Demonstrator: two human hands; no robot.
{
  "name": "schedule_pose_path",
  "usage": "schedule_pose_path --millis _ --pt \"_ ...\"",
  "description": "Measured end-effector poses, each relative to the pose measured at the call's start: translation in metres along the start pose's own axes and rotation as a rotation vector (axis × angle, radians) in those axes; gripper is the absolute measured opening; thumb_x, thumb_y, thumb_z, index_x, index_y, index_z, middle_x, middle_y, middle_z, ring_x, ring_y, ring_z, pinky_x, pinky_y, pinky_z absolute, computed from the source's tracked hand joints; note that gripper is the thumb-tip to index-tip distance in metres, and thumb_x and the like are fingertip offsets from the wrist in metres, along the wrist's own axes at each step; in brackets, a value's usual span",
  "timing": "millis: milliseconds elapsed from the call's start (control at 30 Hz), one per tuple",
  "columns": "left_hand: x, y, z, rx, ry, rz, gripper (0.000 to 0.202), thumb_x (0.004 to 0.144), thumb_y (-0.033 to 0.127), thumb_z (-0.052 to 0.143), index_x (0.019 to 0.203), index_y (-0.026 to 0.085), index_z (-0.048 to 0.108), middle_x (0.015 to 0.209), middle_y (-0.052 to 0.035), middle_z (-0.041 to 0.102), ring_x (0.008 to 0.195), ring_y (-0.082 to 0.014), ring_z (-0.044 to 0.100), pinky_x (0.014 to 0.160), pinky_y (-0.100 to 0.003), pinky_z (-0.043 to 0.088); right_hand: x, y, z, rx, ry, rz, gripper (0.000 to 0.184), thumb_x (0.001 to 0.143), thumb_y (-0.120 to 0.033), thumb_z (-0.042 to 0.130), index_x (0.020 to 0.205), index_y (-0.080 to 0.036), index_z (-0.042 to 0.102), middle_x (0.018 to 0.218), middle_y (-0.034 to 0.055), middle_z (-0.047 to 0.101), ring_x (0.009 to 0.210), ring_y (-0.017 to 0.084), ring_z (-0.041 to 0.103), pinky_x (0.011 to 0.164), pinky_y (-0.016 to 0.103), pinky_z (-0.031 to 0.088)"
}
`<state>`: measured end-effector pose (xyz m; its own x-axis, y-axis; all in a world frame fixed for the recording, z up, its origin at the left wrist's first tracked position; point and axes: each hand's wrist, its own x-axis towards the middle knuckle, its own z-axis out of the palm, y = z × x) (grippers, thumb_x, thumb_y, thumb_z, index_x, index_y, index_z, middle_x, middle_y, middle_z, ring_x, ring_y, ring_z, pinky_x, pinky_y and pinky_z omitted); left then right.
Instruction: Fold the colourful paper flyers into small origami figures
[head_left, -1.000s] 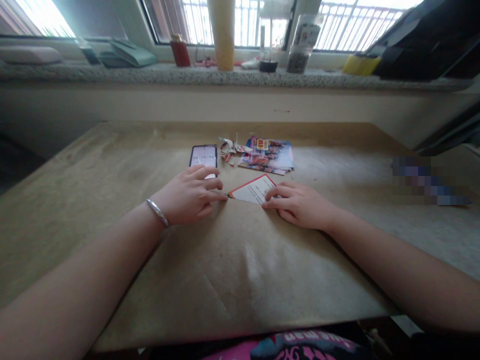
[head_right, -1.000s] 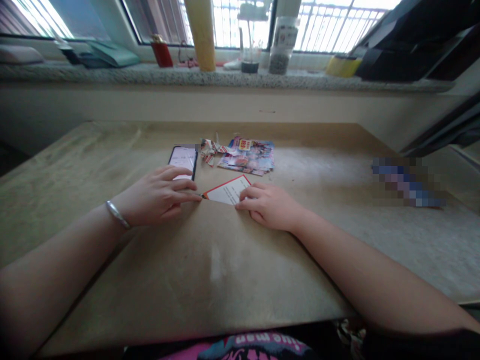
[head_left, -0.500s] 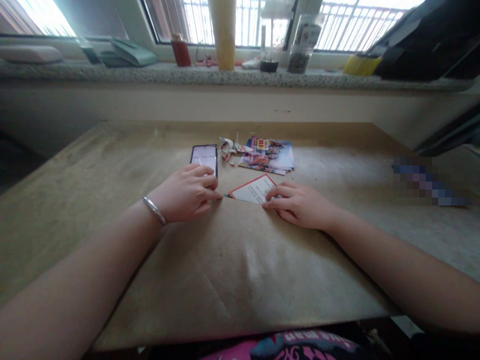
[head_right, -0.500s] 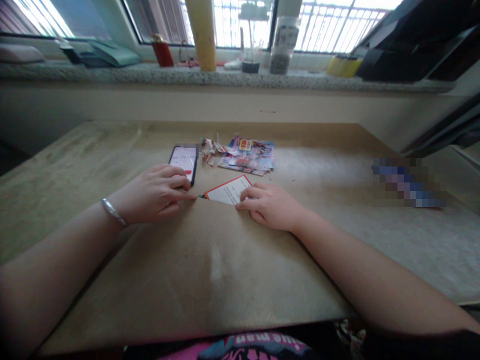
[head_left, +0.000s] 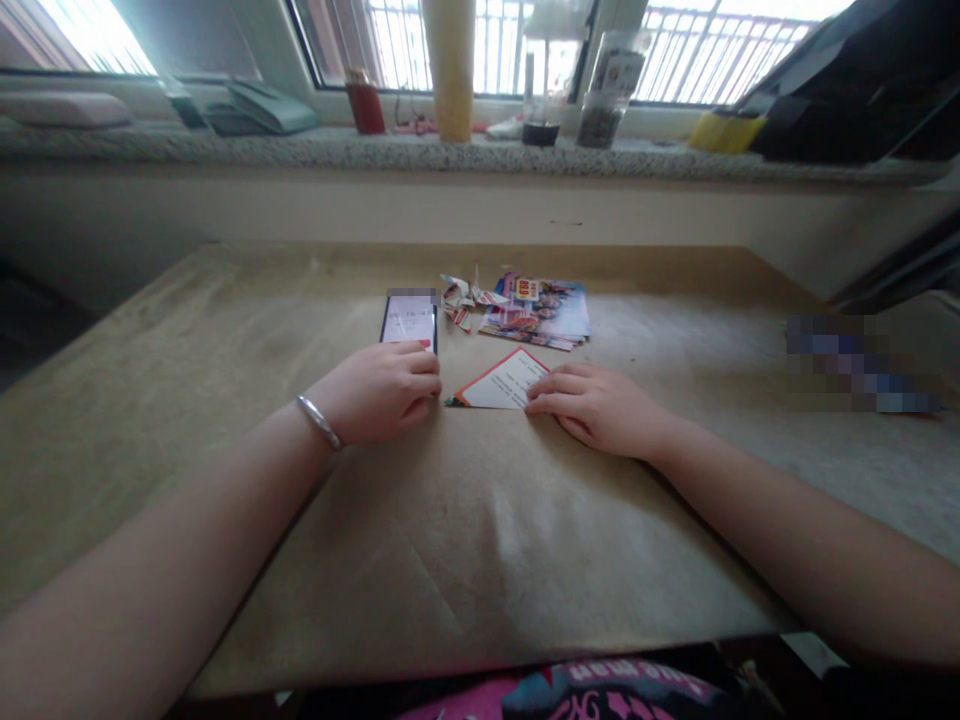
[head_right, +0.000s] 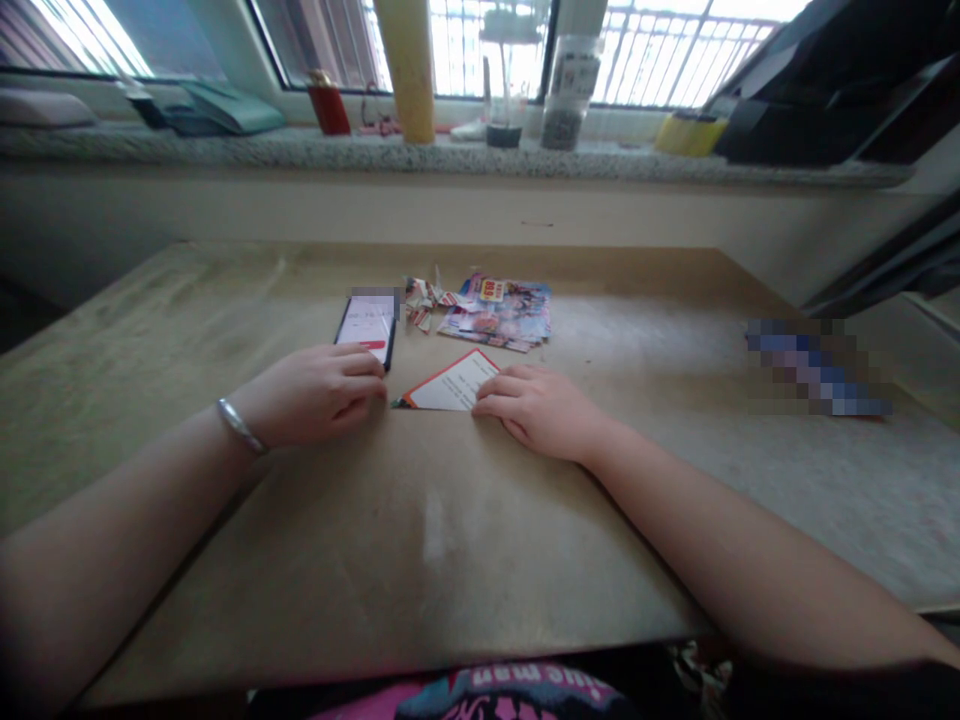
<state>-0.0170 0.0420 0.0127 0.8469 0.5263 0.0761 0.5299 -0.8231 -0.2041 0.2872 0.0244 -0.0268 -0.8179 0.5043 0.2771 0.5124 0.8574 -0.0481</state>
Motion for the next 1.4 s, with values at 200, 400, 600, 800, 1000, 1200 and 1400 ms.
schedule_pose_path --millis 200,400,600,800,1000,1200,1400 --pt "0.007 0.019 0.008 -0.134 0.115 0.088 0.033 0.089 0.022 0.042 0.118 0.02 0.058 0.109 -0.0073 0.063 0.093 -0.0193 0.057 0.082 -0.032 0.046 0.01 -0.006 0.003 -0.014 0.027 0.033 0.031 0.092 -0.016 0.042 0.111 -0.023 0.065 0.113 0.0059 0.065 0.102 0.021 0.055 0.086 0.036 0.047" --pt "0.017 0.036 0.013 -0.092 0.091 0.036 0.033 0.091 0.024 0.041 0.12 0.025 0.057 0.107 -0.0061 0.062 0.095 -0.0212 0.054 0.084 -0.035 0.043 0.016 -0.011 0.002 -0.045 0.014 0.032 0.031 0.092 -0.018 0.042 0.112 -0.023 0.065 0.112 0.0071 0.064 0.099 0.022 0.054 0.083 0.036 0.047" --pt "0.014 0.03 0.013 -0.083 0.093 0.058 0.032 0.088 0.023 0.046 0.118 0.025 0.058 0.108 -0.0048 0.062 0.095 -0.0204 0.054 0.084 -0.034 0.041 0.016 -0.011 -0.001 -0.059 -0.007 0.039 0.031 0.09 -0.017 0.044 0.112 -0.023 0.065 0.11 0.0083 0.063 0.096 0.021 0.054 0.08 0.035 0.046" --pt "0.008 0.021 0.008 -0.113 0.066 0.063 0.033 0.087 0.02 0.046 0.116 0.026 0.06 0.107 -0.0042 0.064 0.094 -0.02 0.056 0.085 -0.035 0.041 0.012 -0.01 -0.004 -0.061 -0.01 0.032 0.03 0.089 -0.017 0.044 0.108 -0.023 0.066 0.109 0.0084 0.064 0.095 0.021 0.054 0.079 0.035 0.045" --pt "0.003 0.013 0.001 -0.155 0.028 0.058 0.033 0.084 0.018 0.045 0.109 0.025 0.066 0.105 -0.0034 0.066 0.093 -0.0187 0.059 0.087 -0.034 0.043 0.006 -0.008 -0.008 -0.041 -0.017 0.035 0.03 0.087 -0.014 0.045 0.106 -0.023 0.067 0.108 0.0076 0.064 0.095 0.021 0.056 0.079 0.034 0.046" --pt "-0.004 0.003 -0.002 -0.201 -0.004 0.044 0.034 0.078 0.017 0.047 0.102 0.024 0.07 0.104 -0.0027 0.069 0.09 -0.0179 0.062 0.084 -0.031 0.048 0.001 -0.004 -0.011 -0.022 -0.006 0.035 0.027 0.086 -0.015 0.046 0.1 -0.023 0.068 0.105 0.0061 0.066 0.093 0.019 0.058 0.079 0.032 0.048" --pt "-0.01 -0.005 0.001 -0.231 -0.009 0.017 0.033 0.076 0.018 0.047 0.096 0.026 0.072 0.101 0.0 0.07 0.087 -0.0161 0.064 0.082 -0.029 0.05 -0.005 0.001 -0.013 0.013 0.015 0.045 0.022 0.084 -0.016 0.049 0.091 -0.022 0.069 0.101 0.0058 0.068 0.091 0.019 0.06 0.078 0.032 0.049"
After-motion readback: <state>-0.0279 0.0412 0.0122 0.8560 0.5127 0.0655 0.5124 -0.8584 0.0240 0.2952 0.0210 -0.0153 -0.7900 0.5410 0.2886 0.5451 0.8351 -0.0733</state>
